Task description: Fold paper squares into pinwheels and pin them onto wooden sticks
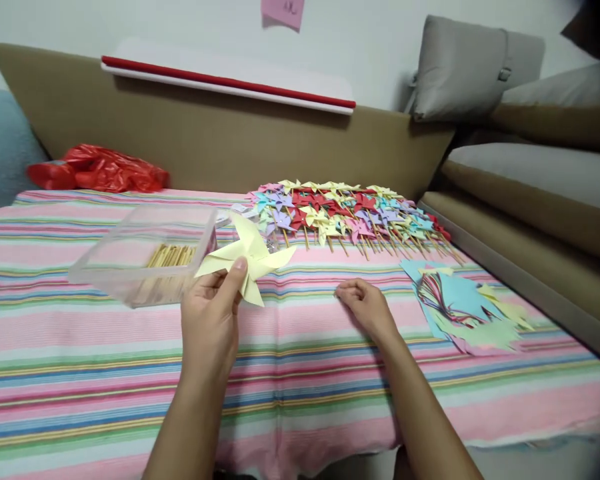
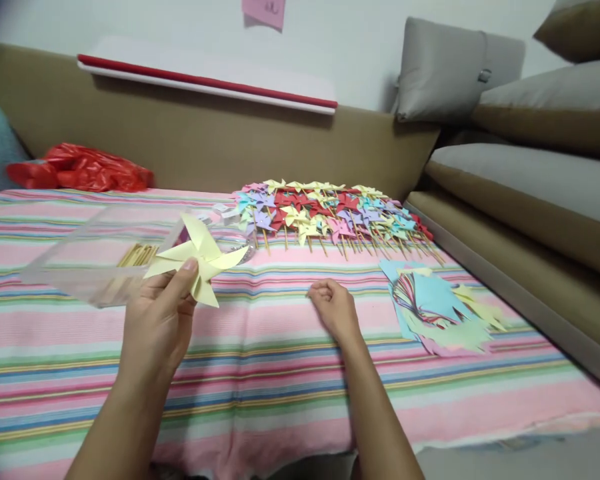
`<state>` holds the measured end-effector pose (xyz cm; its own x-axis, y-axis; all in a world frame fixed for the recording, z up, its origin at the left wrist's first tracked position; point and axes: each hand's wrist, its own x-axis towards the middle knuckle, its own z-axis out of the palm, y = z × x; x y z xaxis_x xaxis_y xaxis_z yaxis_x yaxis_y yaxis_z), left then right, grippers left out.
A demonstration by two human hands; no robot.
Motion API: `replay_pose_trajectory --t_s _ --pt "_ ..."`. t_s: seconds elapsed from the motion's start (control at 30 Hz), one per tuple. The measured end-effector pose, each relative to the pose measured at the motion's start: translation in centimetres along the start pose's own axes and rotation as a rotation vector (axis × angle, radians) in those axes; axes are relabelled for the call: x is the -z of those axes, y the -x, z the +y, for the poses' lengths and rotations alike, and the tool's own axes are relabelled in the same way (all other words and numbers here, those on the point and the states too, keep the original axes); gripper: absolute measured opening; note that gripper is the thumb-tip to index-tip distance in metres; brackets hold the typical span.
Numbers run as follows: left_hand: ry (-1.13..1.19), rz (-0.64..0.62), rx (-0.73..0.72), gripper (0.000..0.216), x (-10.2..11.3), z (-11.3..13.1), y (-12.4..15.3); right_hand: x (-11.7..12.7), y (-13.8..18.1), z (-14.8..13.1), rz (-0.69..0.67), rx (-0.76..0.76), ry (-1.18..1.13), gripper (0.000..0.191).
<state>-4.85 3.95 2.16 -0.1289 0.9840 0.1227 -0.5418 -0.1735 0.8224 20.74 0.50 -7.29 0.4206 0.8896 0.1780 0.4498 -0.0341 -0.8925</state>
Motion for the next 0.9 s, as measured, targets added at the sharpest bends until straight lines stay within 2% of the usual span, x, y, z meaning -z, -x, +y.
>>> replay_pose_trajectory --t_s 0.17,0.33,0.53,0.9 --pt "-0.099 -0.012 0.048 0.024 -0.7 -1.1 0.4 0.6 1.1 -0.3 0.109 0.046 0.076 0.03" --pt "-0.116 0.011 0.045 0.027 -0.6 -1.4 0.1 0.4 3.3 -1.0 0.066 0.232 0.215 0.019" --pt "-0.12 0.005 0.059 0.028 -0.8 -1.7 0.2 -1.1 4.2 -1.4 0.038 0.389 0.659 0.032" --pt "-0.171 -0.04 0.06 0.026 -0.5 -2.5 0.8 -2.0 3.8 -2.6 0.201 0.272 0.455 0.022"
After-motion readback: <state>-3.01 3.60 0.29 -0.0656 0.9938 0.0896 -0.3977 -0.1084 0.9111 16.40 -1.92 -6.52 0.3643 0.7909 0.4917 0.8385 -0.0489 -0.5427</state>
